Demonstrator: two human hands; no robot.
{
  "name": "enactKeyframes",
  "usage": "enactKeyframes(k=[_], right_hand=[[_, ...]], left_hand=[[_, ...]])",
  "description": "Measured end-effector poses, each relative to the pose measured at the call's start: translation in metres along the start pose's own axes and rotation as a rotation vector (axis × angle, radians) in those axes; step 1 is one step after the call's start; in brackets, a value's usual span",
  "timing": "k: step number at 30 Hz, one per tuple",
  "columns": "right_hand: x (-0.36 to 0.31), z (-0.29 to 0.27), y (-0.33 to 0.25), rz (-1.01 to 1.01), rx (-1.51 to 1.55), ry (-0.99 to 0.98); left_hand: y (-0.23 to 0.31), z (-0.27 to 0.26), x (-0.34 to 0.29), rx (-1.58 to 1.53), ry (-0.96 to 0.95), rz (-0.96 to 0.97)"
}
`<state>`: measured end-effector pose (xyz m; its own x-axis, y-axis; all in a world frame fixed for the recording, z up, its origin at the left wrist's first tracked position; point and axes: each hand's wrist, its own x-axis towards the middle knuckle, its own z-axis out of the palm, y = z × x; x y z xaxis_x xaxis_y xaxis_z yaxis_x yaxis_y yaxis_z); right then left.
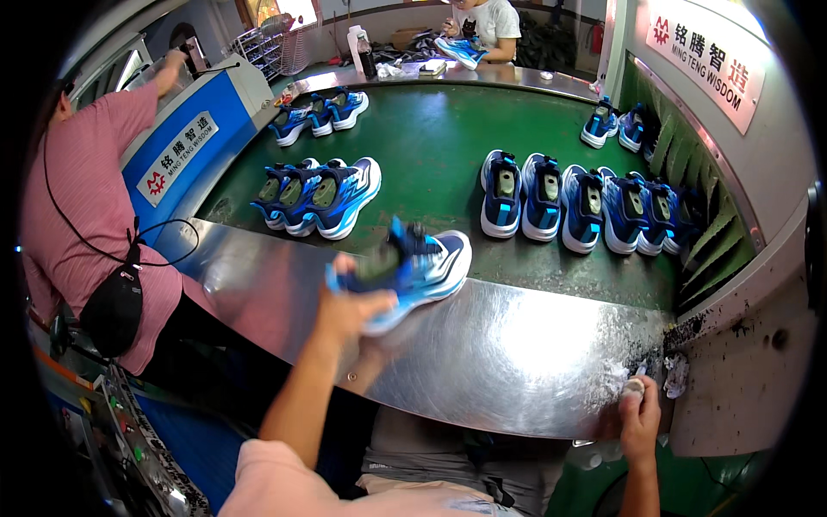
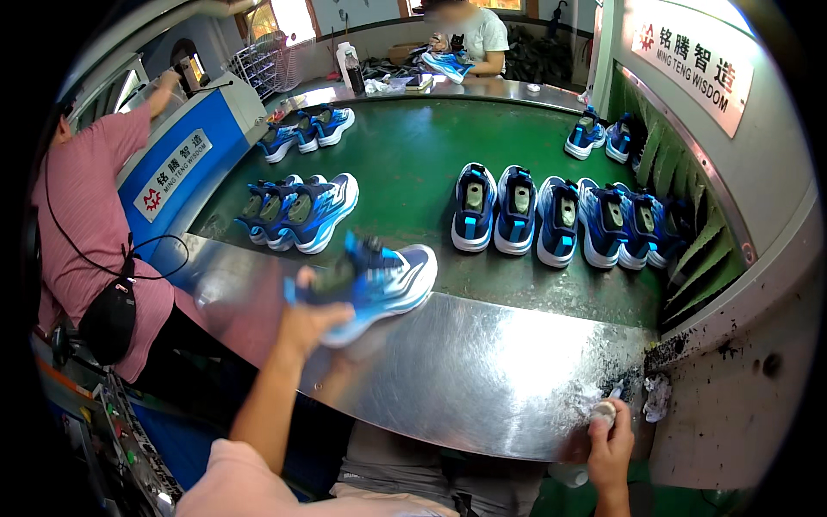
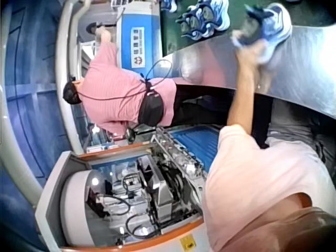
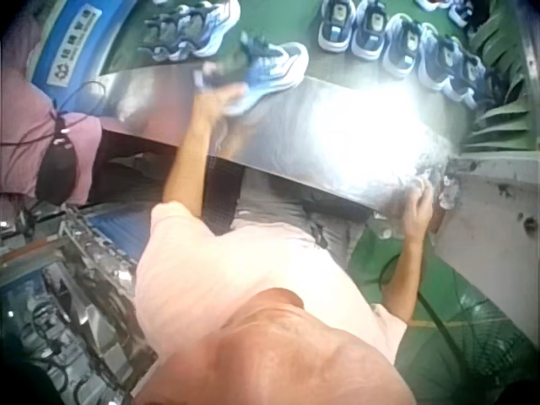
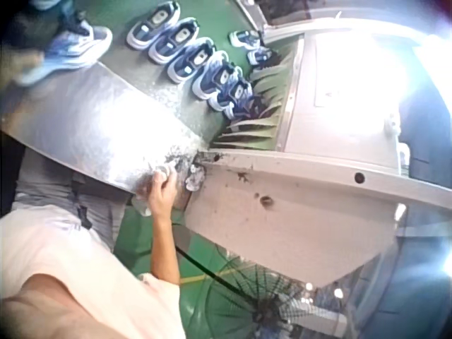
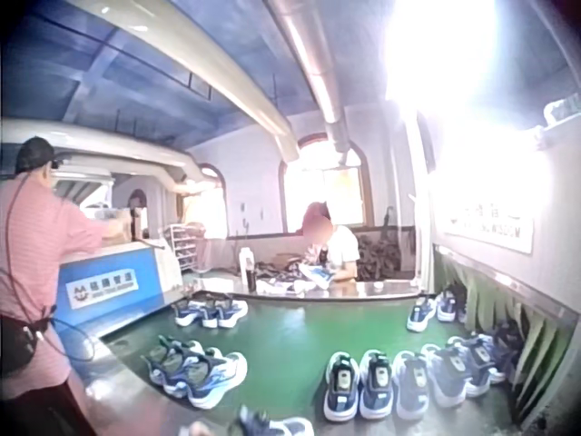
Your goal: The person applies glue to the sole of blue and white sneakers using a syringe. They pick up each shoe from a conveyor belt, apply glue along the sole edge, and place the shoe back on the belt.
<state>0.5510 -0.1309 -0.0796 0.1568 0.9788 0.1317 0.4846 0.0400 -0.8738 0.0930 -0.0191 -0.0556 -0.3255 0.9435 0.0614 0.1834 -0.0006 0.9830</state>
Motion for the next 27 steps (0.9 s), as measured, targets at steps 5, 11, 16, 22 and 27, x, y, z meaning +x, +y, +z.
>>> enactKeyframes(k=[5, 11, 16, 22, 27], right_hand=[[-0.023, -0.001, -0.039, 0.219, 0.489, -0.041], [0.004, -0.029, -0.017, 0.444, 0.8, 0.136], [0.018, -0.043, -0.034, 0.48, 0.838, 0.052], [0.014, -0.044, -0.03, 0.362, 0.428, 0.1], [-0.009, -0.017, -0.044, 0.322, 0.25, 0.034]], left_hand=[[0.01, 0.033, -0.136, 0.114, -0.045, 0.083], [0.101, 0.028, -0.048, 0.791, -0.612, 0.81], [0.1, 0.083, -0.014, 0.782, -1.177, 0.718], [0.079, 0.049, -0.095, 0.655, -0.687, 1.007], [0.043, 0.036, -0.147, 0.616, -0.469, 0.988]])
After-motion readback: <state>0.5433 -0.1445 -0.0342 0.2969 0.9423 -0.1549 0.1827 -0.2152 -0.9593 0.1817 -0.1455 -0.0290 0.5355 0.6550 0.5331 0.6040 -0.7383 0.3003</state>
